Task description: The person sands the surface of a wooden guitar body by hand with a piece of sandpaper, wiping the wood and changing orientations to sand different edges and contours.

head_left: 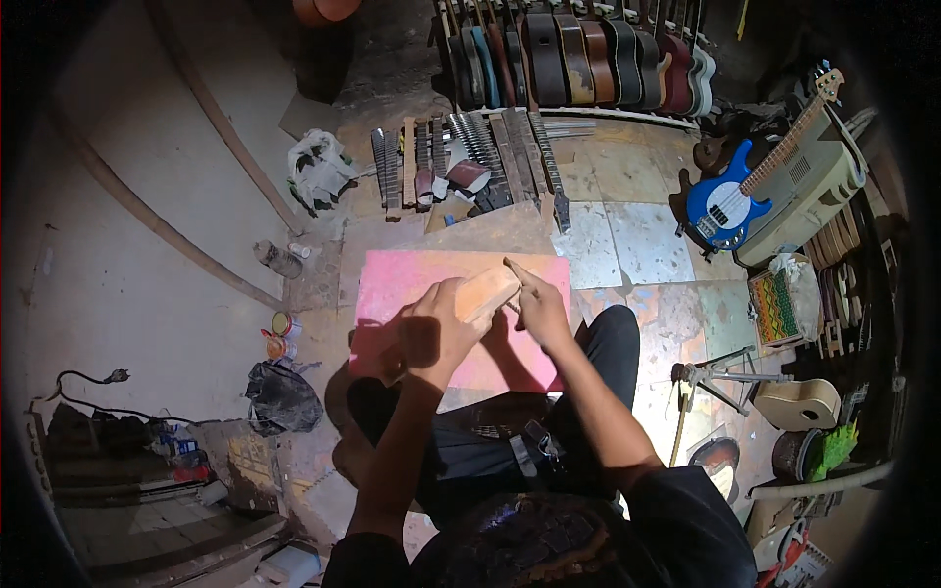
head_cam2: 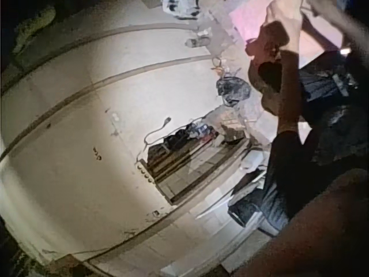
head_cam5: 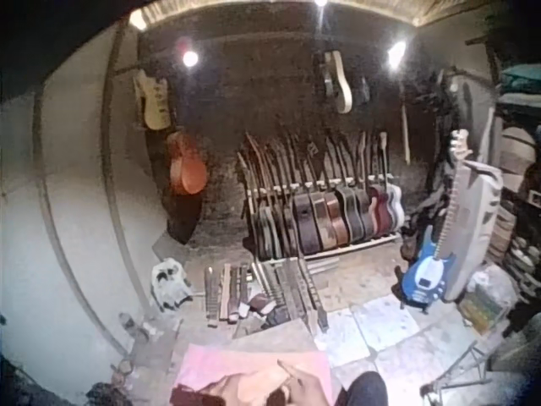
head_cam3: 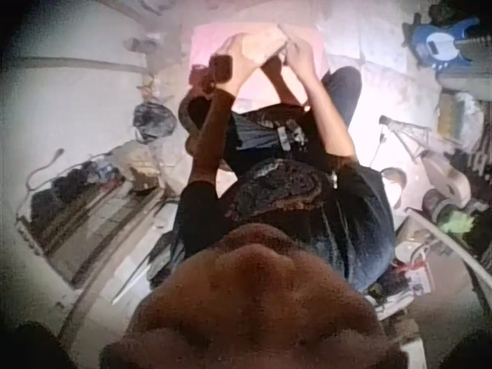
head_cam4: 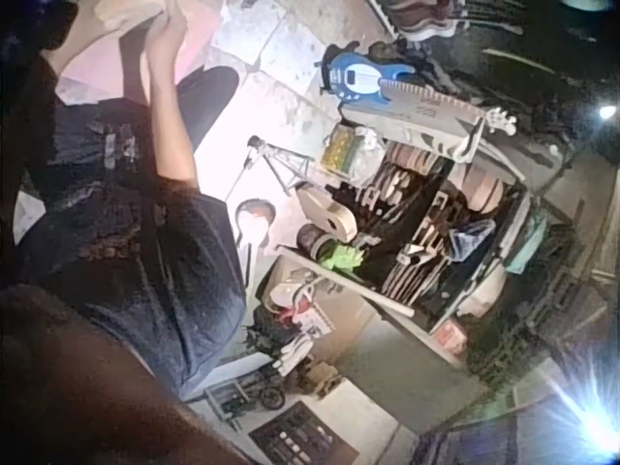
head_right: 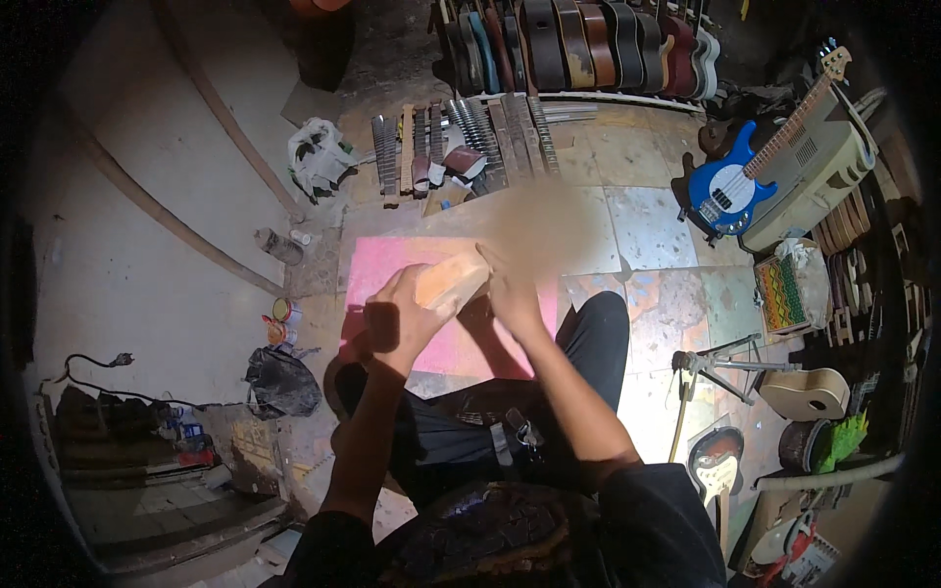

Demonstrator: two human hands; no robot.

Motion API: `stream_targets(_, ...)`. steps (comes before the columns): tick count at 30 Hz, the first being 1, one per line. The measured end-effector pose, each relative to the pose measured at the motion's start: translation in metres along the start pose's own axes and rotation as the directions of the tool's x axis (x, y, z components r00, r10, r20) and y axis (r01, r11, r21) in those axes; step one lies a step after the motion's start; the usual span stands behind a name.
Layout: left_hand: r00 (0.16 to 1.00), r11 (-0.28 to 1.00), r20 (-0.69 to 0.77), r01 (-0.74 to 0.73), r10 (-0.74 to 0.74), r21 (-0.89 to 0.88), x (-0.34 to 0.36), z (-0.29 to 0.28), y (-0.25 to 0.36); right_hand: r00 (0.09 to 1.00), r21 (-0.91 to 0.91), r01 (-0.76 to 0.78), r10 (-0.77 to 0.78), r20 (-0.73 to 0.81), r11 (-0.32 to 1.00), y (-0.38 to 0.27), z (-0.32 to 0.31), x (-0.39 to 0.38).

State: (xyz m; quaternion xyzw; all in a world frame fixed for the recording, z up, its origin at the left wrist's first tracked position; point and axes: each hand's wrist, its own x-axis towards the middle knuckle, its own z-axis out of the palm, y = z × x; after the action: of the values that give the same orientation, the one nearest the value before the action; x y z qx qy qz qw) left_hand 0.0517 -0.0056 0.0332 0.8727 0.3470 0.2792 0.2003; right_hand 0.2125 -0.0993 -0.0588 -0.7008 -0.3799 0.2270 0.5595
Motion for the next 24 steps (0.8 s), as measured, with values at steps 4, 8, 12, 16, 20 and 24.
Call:
stream_targets(4, 1.0, 0.998, -0.005, -0.003, 0.003, 0.06, 0.005, -0.003, -0.005, 0.98, 0.289, -0.198, 0.184, 0.075, 0.937, 0.026, 0.003, 0.004)
stream_targets(8, 0.999, 0.999, -0.045, 0.012, -0.01, 0.043, 0.011, -0.003, -0.016, 0.976, 0.528, -0.207, 0.212, 0.051, 0.824, 0.003, 0.025, -0.006)
stream_targets(12, 0.999, 0.998, -0.017, 0.033, -0.032, 0.047, 0.017, -0.001, -0.013, 0.99, 0.518, -0.087, 0.132, -0.05, 0.851, 0.015, 0.034, -0.001)
stream_targets(16, 0.999, 0.997, -0.001, 0.032, -0.032, 0.064, 0.025, -0.007, -0.016, 0.994, 0.477, -0.018, 0.066, -0.085, 0.879, 0.024, 0.04, 0.004)
stream_targets(20, 0.999, 0.998, 0.002, 0.032, -0.032, 0.046, 0.029, -0.004, -0.021, 0.986, 0.467, 0.085, -0.007, -0.166, 0.88, 0.026, 0.048, 0.008)
stream_targets(24, 1.0, 1.0, -0.006, 0.01, -0.01, -0.019, 0.027, -0.003, -0.025, 0.984, 0.468, -0.008, 0.091, -0.156, 0.884, 0.019, 0.048, 0.004)
